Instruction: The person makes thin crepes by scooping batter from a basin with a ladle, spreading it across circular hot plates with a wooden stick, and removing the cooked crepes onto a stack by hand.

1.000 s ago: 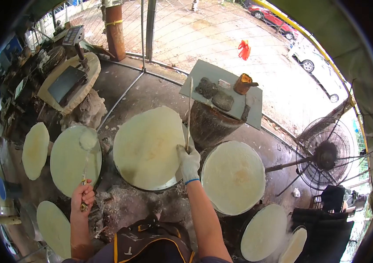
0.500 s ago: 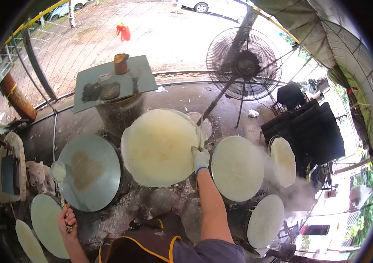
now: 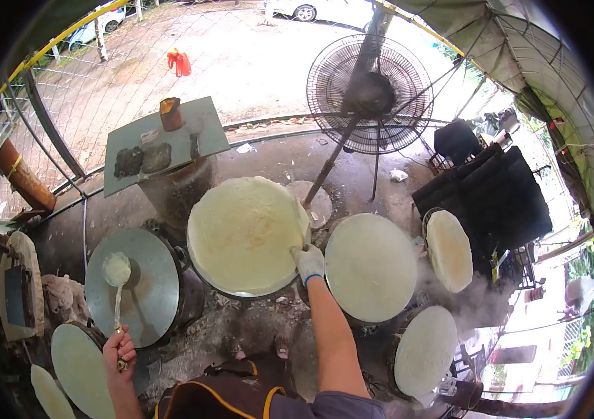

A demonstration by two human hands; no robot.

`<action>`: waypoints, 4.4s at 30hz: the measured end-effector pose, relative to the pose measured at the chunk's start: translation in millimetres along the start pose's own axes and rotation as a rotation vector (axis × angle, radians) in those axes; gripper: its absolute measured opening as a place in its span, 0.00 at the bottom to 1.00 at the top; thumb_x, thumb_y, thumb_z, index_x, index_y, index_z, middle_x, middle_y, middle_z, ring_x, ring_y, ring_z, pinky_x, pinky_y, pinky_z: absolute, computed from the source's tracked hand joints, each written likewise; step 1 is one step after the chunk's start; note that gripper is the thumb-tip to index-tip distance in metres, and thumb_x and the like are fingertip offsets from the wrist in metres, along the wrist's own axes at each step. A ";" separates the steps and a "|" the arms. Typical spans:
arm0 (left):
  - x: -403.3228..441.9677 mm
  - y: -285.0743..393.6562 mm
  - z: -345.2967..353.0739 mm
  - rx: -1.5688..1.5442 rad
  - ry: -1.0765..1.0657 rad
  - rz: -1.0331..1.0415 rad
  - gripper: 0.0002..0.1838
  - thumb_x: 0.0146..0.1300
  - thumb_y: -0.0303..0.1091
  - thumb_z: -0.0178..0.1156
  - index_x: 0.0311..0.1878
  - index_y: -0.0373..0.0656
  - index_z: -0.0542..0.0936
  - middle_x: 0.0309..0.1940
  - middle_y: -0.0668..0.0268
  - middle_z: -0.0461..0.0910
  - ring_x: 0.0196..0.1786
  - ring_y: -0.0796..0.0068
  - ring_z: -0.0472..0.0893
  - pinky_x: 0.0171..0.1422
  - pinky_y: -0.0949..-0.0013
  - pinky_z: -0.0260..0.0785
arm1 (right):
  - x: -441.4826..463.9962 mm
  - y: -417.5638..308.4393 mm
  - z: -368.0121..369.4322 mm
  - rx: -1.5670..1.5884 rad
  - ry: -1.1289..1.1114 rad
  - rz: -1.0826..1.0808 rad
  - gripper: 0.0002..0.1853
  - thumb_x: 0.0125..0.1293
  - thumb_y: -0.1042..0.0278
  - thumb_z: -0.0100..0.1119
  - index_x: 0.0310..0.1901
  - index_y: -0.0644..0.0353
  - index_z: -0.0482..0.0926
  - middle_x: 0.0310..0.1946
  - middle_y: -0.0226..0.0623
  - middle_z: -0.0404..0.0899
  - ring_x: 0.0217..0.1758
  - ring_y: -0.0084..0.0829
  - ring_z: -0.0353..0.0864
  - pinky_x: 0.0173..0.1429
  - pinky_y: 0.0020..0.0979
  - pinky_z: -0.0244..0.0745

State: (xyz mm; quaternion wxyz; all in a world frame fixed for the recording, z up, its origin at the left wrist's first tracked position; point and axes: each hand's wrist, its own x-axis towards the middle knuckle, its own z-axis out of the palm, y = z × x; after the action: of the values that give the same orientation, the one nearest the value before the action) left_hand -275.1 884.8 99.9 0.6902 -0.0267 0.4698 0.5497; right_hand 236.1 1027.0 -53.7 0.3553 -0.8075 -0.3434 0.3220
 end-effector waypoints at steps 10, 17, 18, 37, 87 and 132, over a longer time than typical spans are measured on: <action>-11.0 -28.6 11.4 0.060 -0.015 0.037 0.11 0.66 0.25 0.49 0.50 0.35 0.70 0.20 0.71 0.64 0.14 0.86 0.60 0.12 0.79 0.55 | -28.0 -110.5 -14.1 0.843 -0.113 0.081 0.17 0.57 0.73 0.66 0.48 0.67 0.78 0.37 0.37 0.83 0.34 0.28 0.81 0.38 0.29 0.76; -19.7 -93.4 29.9 0.027 -0.046 -0.015 0.10 0.68 0.26 0.46 0.51 0.34 0.69 0.20 0.72 0.60 0.14 0.87 0.58 0.12 0.81 0.52 | -35.8 -69.0 -183.8 1.148 -0.191 0.035 0.15 0.57 0.74 0.65 0.47 0.68 0.78 0.38 0.39 0.83 0.38 0.31 0.82 0.45 0.31 0.78; -23.1 -107.0 40.8 0.026 -0.029 -0.008 0.10 0.69 0.26 0.46 0.51 0.34 0.69 0.21 0.72 0.60 0.14 0.87 0.57 0.12 0.81 0.52 | -26.9 -50.3 -225.8 1.024 -0.165 0.017 0.14 0.58 0.71 0.65 0.44 0.68 0.79 0.36 0.39 0.83 0.37 0.31 0.83 0.45 0.32 0.79; -61.2 -302.4 198.1 0.102 -0.138 -0.087 0.12 0.71 0.29 0.46 0.52 0.33 0.70 0.22 0.72 0.62 0.16 0.87 0.61 0.14 0.80 0.58 | 76.1 117.9 -575.6 -0.883 0.518 -0.291 0.12 0.58 0.61 0.55 0.41 0.50 0.82 0.39 0.43 0.82 0.44 0.45 0.82 0.48 0.45 0.75; -549.7 -566.2 -669.6 -0.096 1.536 -0.120 0.19 0.61 0.31 0.53 0.50 0.24 0.69 0.35 0.46 0.78 0.28 0.57 0.79 0.31 0.56 0.72 | -1048.5 288.9 170.1 -1.426 -1.643 -1.962 0.17 0.67 0.61 0.43 0.50 0.57 0.77 0.45 0.54 0.80 0.51 0.52 0.79 0.55 0.50 0.72; -785.0 -466.3 -504.3 -1.075 0.419 0.974 0.04 0.66 0.27 0.51 0.33 0.47 0.69 0.16 0.78 0.59 0.13 0.89 0.58 0.14 0.80 0.49 | -1092.9 139.7 0.1 -1.108 -2.432 -0.178 0.25 0.70 0.66 0.53 0.65 0.64 0.64 0.31 0.28 0.76 0.27 0.17 0.74 0.23 0.17 0.66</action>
State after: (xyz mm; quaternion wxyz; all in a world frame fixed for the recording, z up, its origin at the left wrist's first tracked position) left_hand -185.8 -154.0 127.5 0.1574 -0.2531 0.2171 0.9295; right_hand -326.9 99.2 136.9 -0.5263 -0.0215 -0.5746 0.6264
